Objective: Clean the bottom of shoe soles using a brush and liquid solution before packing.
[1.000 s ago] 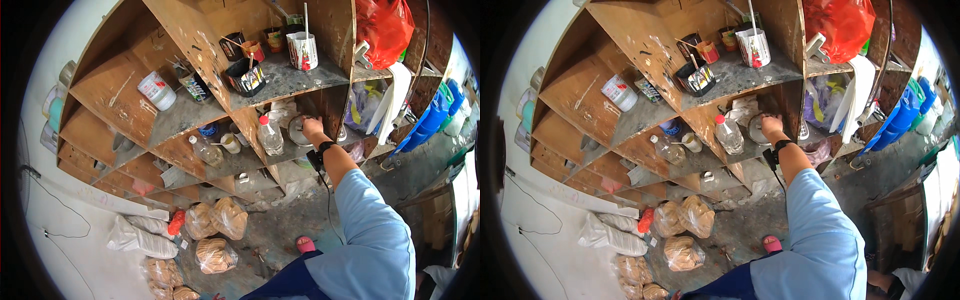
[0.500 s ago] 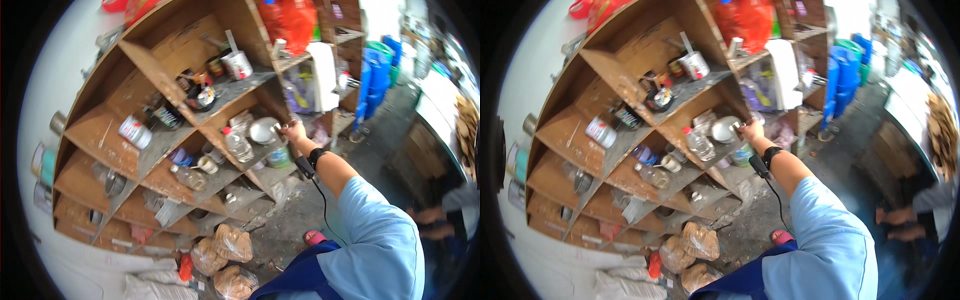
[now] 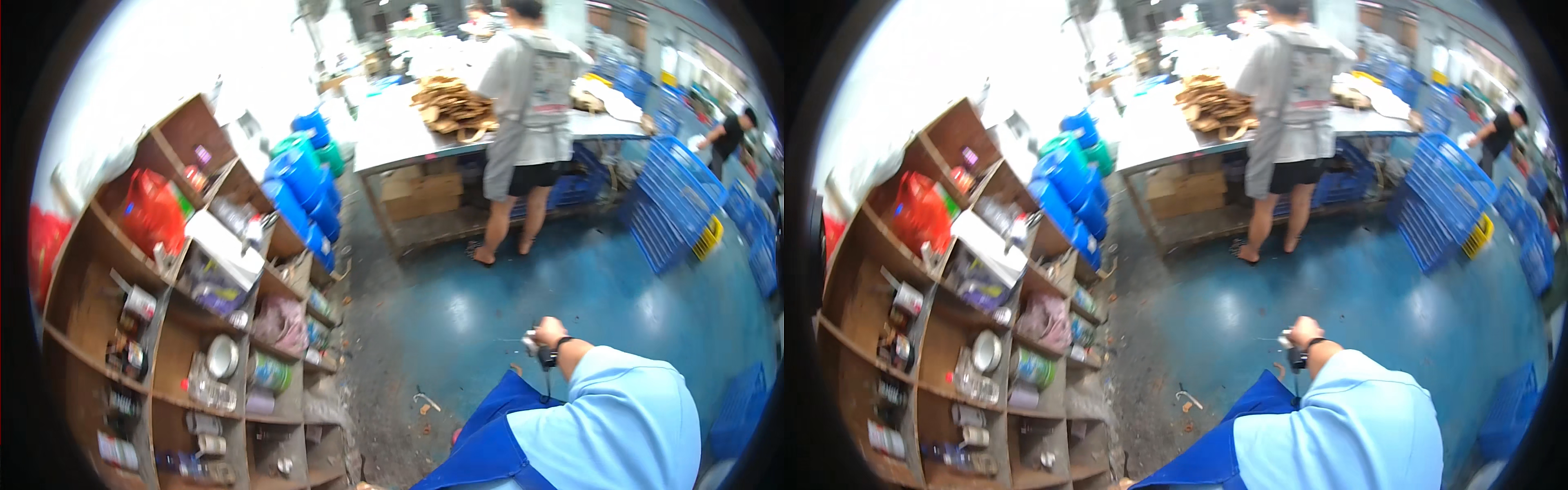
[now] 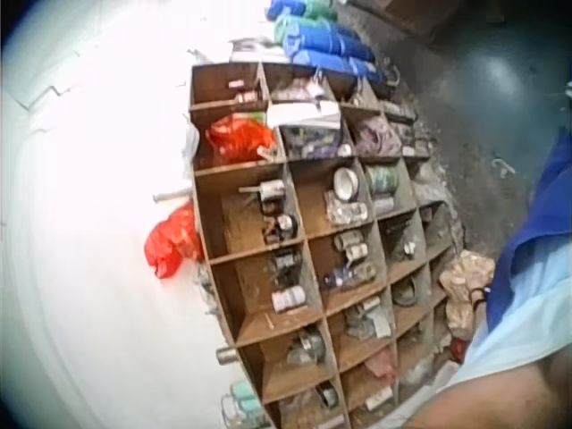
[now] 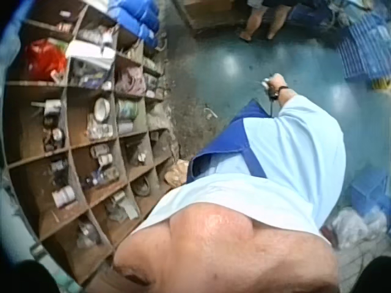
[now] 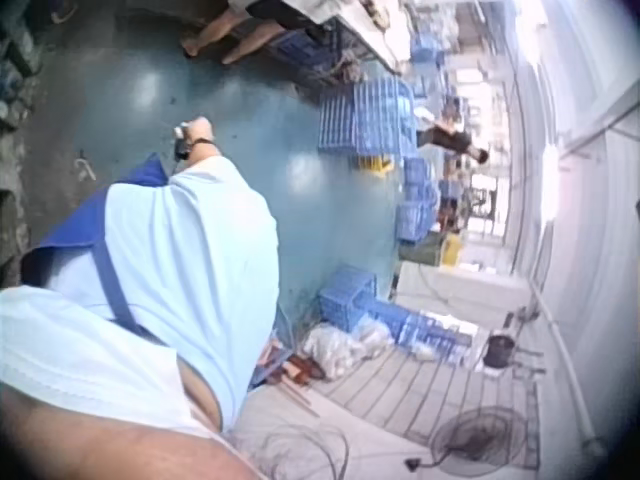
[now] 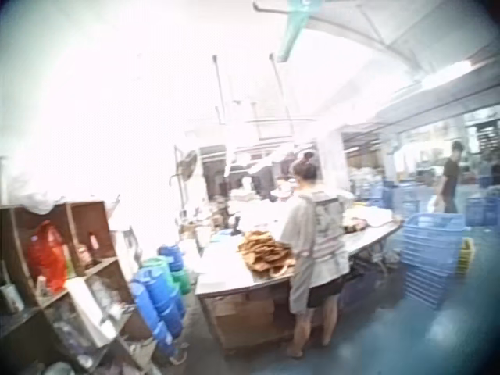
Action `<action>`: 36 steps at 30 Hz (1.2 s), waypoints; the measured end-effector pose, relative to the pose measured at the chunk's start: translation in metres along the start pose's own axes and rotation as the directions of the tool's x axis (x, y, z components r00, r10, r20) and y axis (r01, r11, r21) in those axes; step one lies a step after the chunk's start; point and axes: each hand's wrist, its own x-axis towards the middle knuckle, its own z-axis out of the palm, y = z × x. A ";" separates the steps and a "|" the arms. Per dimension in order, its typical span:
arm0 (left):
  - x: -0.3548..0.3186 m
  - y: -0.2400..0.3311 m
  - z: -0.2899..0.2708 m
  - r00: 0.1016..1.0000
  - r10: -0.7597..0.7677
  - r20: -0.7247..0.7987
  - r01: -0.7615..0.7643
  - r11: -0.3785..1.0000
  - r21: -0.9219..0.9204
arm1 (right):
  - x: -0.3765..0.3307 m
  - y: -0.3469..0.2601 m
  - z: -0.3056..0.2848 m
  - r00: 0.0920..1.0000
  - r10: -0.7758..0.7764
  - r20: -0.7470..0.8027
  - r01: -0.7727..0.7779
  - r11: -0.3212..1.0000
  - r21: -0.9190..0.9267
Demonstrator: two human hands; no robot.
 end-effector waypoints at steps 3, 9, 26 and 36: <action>0.048 0.047 0.025 0.994 0.078 0.077 -0.082 0.996 0.040 | 0.016 0.180 -0.046 0.894 0.311 -0.323 -0.213 0.928 0.306; 0.122 0.160 0.095 0.966 0.156 0.205 -0.185 0.974 0.131 | -0.021 0.407 -0.091 0.609 0.736 -0.296 -0.309 0.564 0.766; 0.161 0.642 0.365 0.828 0.109 0.551 -0.161 0.986 0.048 | -0.030 0.710 -0.023 0.257 0.958 0.124 0.109 -0.156 0.982; 0.248 0.781 0.435 0.872 -0.060 0.485 0.072 0.997 -0.006 | 0.131 0.691 -0.117 0.307 0.915 0.261 0.237 -0.339 0.910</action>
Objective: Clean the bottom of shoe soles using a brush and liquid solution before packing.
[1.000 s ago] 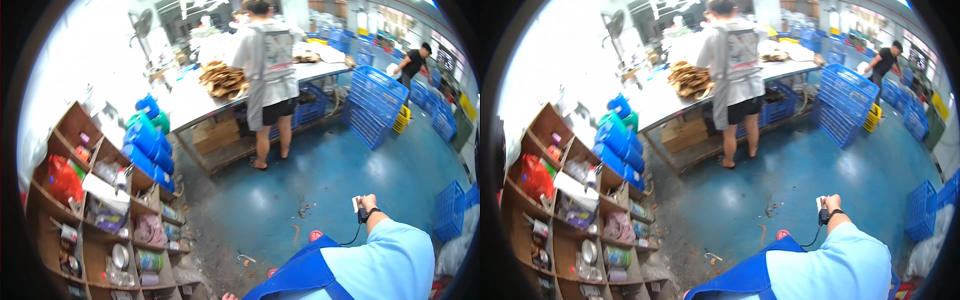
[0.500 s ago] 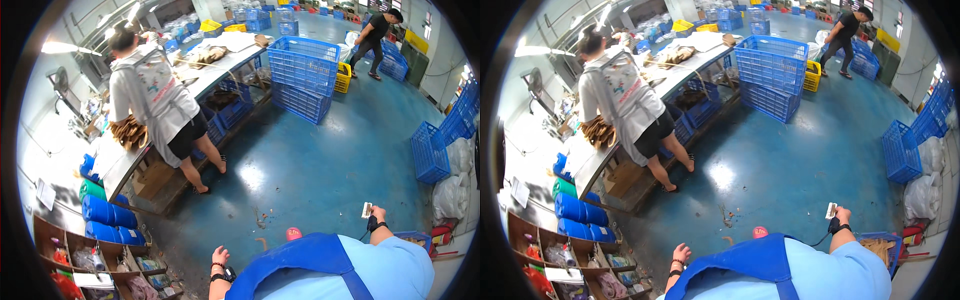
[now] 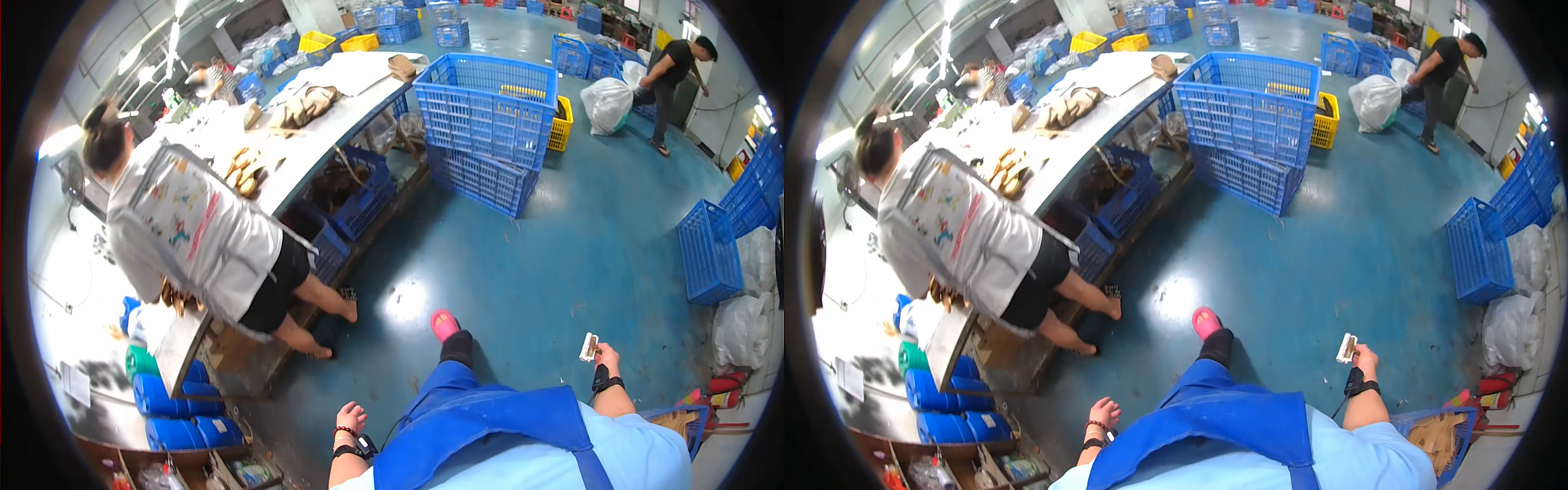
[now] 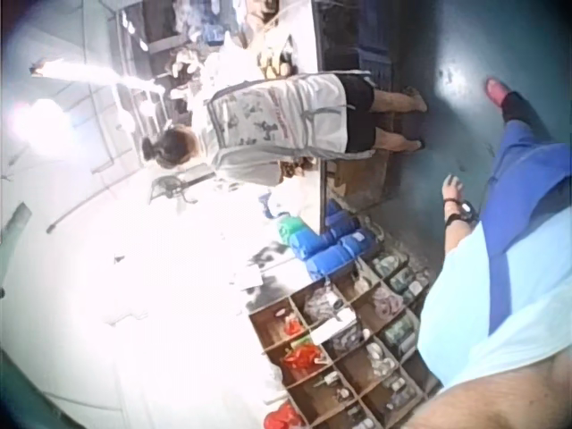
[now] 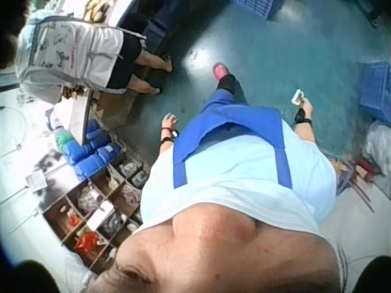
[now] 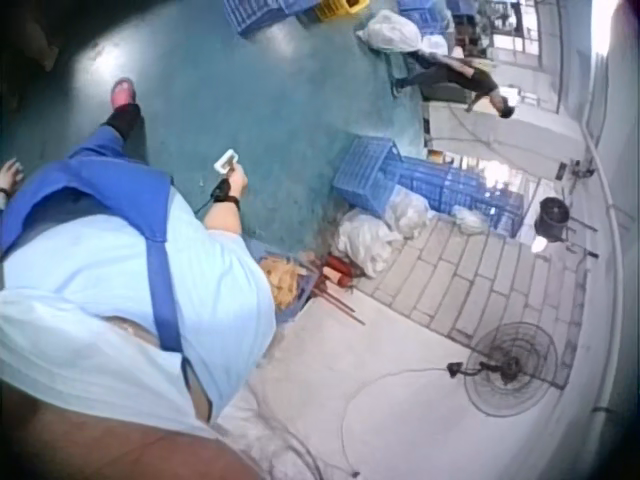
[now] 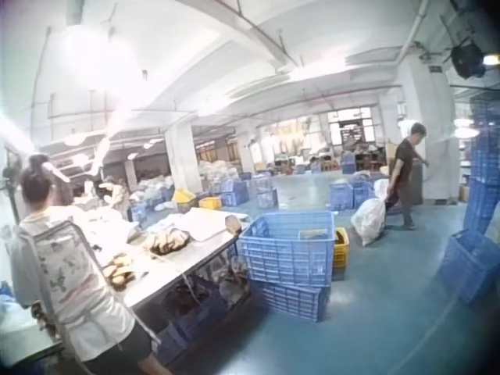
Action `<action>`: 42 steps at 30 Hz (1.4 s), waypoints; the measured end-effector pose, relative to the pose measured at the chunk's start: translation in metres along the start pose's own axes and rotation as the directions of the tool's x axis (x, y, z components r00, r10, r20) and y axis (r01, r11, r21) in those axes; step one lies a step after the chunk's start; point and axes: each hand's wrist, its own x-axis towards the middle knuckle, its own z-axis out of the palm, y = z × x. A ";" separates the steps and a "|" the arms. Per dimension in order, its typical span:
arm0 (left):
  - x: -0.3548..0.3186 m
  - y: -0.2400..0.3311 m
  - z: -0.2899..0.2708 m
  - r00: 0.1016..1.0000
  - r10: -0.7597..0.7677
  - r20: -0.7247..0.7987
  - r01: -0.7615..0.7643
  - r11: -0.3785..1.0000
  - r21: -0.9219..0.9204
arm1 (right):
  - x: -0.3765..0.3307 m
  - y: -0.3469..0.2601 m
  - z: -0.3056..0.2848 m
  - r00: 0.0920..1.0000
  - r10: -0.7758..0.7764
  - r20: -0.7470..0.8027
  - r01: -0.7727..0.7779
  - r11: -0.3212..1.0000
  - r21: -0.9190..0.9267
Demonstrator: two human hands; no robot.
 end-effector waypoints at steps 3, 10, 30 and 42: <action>0.045 0.077 0.022 0.999 0.048 -0.017 -0.048 0.999 -0.002 | 0.008 -0.044 0.076 0.991 0.113 0.066 -0.104 0.987 -0.125; 0.118 0.362 0.107 0.905 0.393 0.164 -0.383 0.919 -0.091 | 0.011 -0.170 0.251 0.932 -0.069 0.355 -0.013 0.975 0.224; 0.203 0.834 0.181 0.757 0.651 0.059 -0.526 0.660 -0.537 | -0.041 -0.496 0.795 0.346 -0.213 0.914 -0.185 0.939 0.289; 0.337 1.005 0.100 0.775 0.549 -0.314 -0.624 0.743 -0.242 | -0.145 -0.490 1.048 0.080 0.093 0.993 -0.039 0.995 -0.090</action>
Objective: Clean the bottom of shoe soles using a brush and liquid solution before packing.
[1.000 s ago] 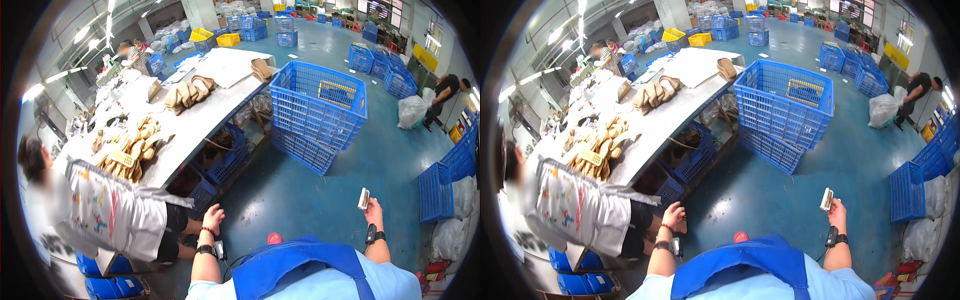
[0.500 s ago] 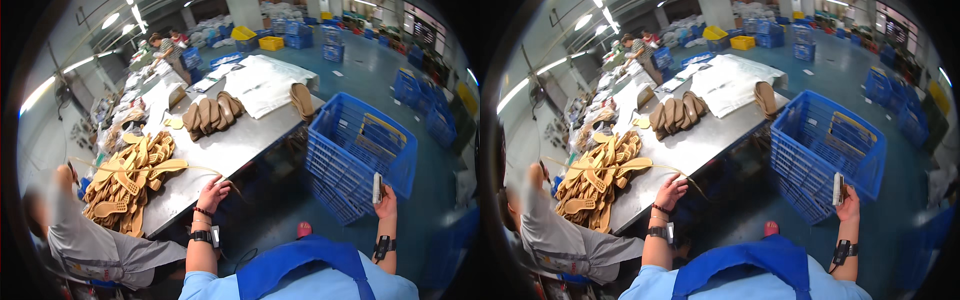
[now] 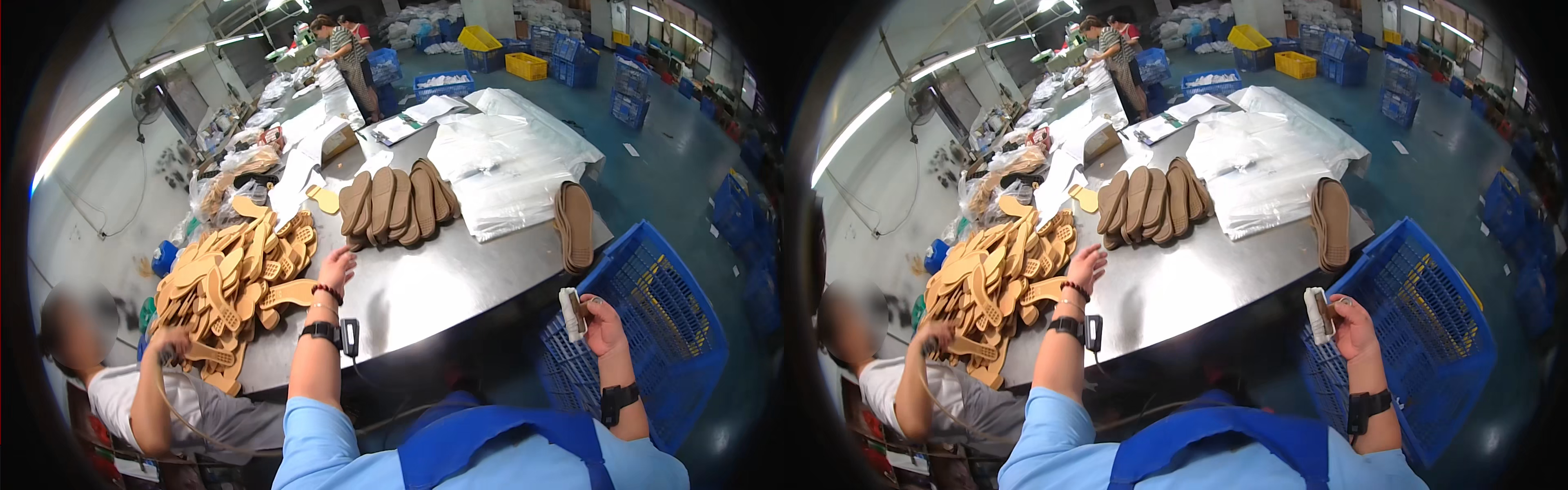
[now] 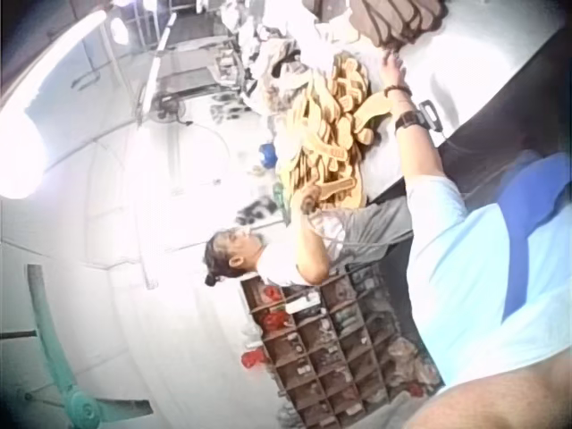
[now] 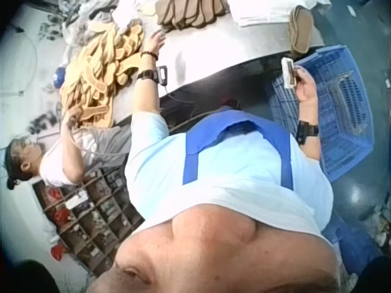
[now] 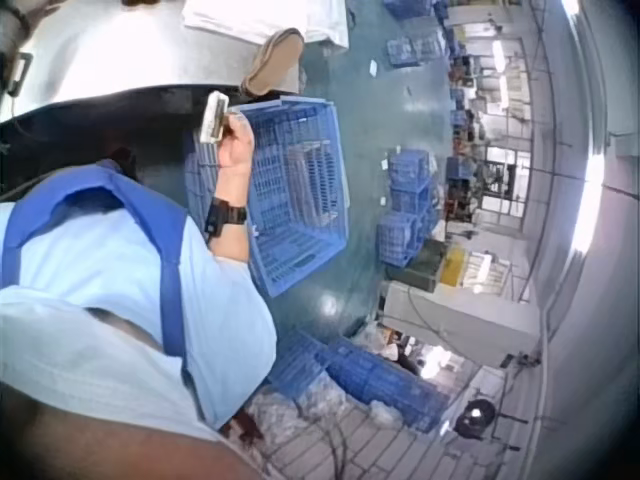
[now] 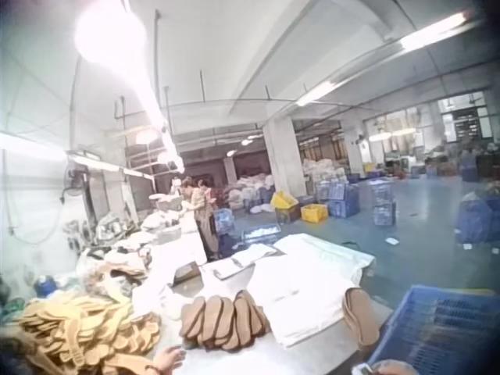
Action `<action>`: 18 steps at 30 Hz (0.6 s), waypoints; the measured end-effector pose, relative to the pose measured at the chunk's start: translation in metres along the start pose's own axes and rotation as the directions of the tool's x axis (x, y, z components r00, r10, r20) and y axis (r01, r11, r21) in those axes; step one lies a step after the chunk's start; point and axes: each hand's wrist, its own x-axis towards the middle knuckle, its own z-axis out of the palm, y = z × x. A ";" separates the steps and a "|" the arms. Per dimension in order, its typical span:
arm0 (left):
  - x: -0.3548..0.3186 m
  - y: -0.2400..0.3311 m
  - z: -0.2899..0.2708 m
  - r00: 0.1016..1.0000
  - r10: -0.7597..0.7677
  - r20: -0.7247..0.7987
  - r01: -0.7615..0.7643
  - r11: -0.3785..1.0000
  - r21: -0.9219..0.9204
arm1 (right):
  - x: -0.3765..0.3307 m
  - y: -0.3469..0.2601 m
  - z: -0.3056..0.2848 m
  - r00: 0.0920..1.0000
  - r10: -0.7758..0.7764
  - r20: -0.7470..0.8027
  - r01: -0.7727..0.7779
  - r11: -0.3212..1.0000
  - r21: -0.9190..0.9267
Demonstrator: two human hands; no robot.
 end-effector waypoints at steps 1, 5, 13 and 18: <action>0.030 0.005 -0.004 0.999 0.039 -0.023 -0.038 0.999 0.024 | 0.013 0.002 0.007 1.000 0.003 0.011 -0.003 1.000 -0.009; 0.154 0.006 -0.033 0.957 0.273 -0.098 -0.236 0.929 0.283 | 0.049 -0.002 0.020 0.997 -0.038 -0.069 0.033 0.996 -0.082; 0.272 0.006 -0.010 0.971 0.227 -0.069 -0.140 0.783 0.606 | 0.115 -0.012 0.063 0.971 -0.179 -0.158 0.159 0.978 -0.136; 0.266 0.021 -0.013 0.963 0.253 -0.094 -0.111 0.691 0.715 | 0.156 -0.006 0.102 0.995 -0.037 -0.092 0.019 0.982 -0.186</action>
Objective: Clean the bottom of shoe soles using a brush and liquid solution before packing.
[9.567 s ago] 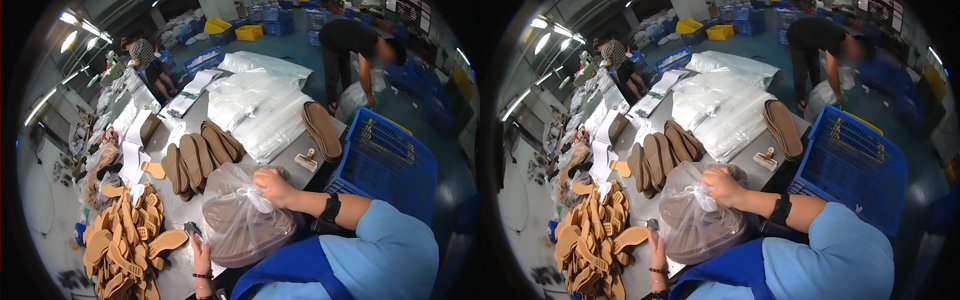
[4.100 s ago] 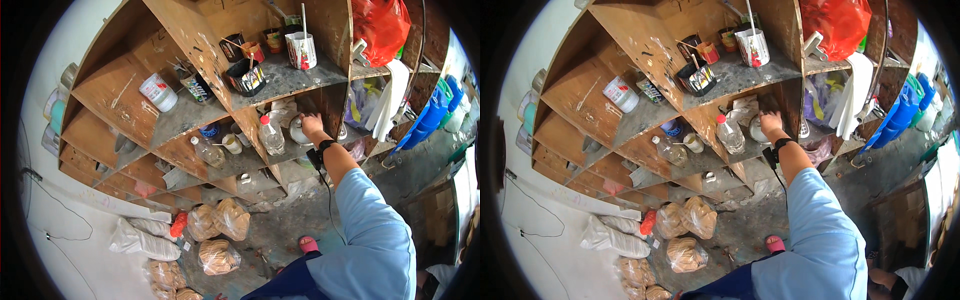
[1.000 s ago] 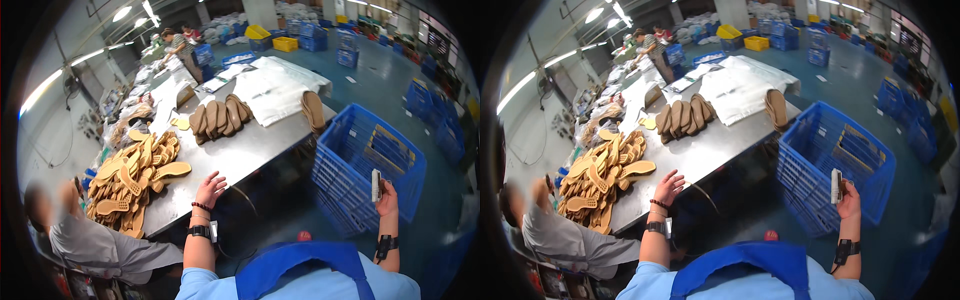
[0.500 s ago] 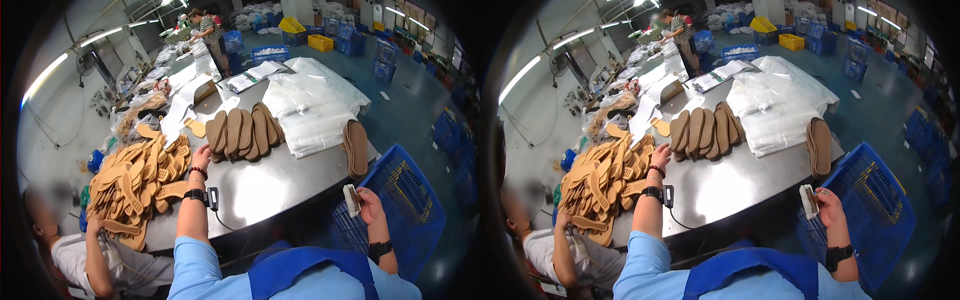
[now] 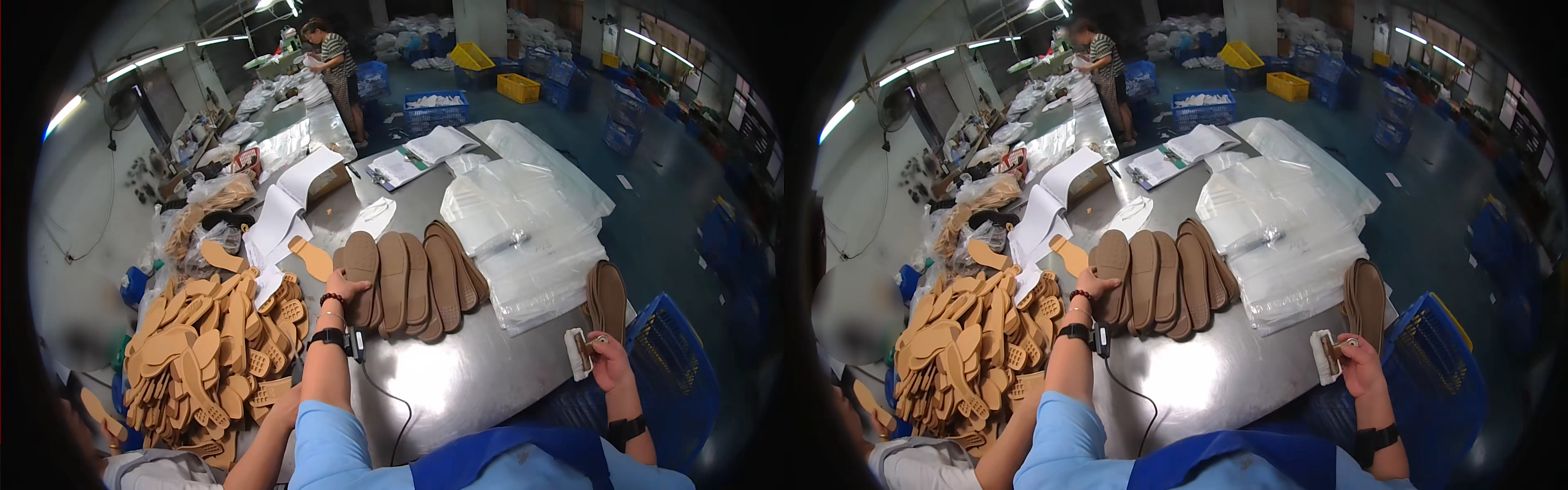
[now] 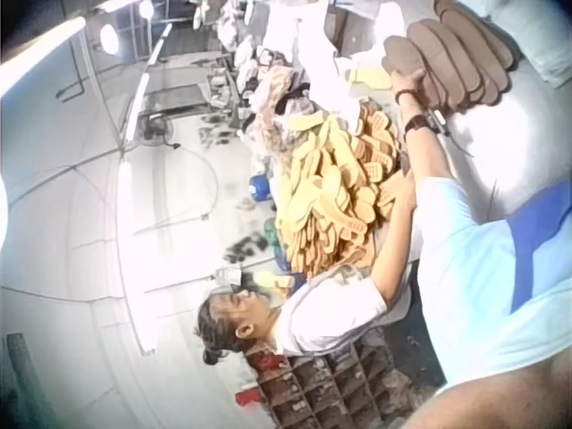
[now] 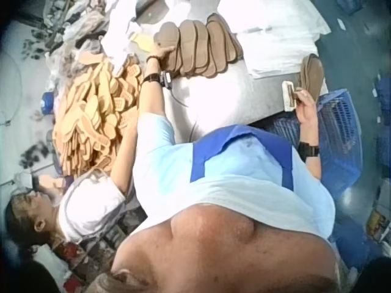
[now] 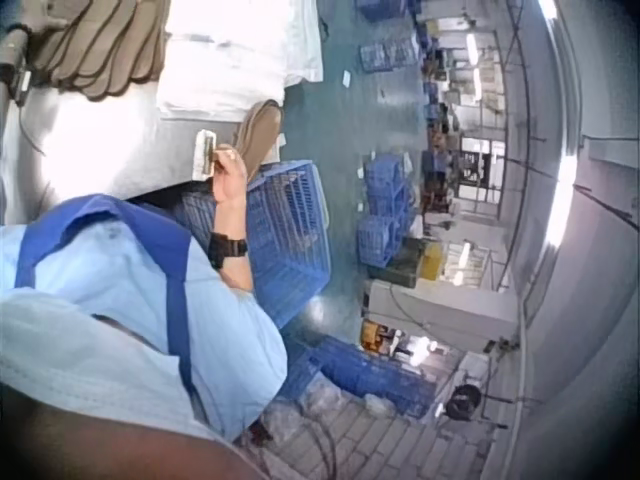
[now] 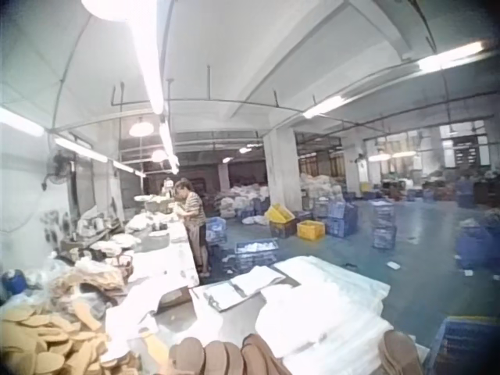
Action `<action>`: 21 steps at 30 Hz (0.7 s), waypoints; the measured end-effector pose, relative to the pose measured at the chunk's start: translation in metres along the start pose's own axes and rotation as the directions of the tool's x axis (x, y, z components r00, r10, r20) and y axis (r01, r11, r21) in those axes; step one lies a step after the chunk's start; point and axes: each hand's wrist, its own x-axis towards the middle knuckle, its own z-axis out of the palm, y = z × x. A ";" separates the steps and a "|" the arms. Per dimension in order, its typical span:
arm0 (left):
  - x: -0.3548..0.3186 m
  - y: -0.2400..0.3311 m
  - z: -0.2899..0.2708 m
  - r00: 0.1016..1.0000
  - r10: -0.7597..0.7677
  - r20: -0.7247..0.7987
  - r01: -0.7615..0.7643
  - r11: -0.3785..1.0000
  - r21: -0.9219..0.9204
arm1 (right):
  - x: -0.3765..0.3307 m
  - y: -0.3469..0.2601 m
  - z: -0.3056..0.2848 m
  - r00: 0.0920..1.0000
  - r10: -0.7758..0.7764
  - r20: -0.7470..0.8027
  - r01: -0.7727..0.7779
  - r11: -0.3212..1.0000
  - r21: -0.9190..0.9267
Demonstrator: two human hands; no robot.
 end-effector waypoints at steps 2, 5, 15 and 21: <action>-0.010 0.002 -0.010 0.909 -0.036 0.414 0.302 0.743 -0.597 | 0.025 0.000 0.015 0.999 0.013 0.035 -0.013 1.000 0.004; -0.065 0.029 -0.020 0.909 0.145 0.390 0.313 0.381 -0.870 | 0.064 0.000 0.030 0.994 0.030 0.105 -0.034 0.999 0.038; -0.234 0.101 -0.006 0.907 0.332 0.260 0.380 -0.375 -0.846 | 0.117 -0.005 0.165 0.804 -0.057 0.592 -0.049 0.986 0.161; -0.268 0.127 0.017 0.924 0.183 0.336 0.383 -0.423 -0.821 | 0.087 0.005 0.210 0.266 -0.231 0.936 0.689 0.724 -0.017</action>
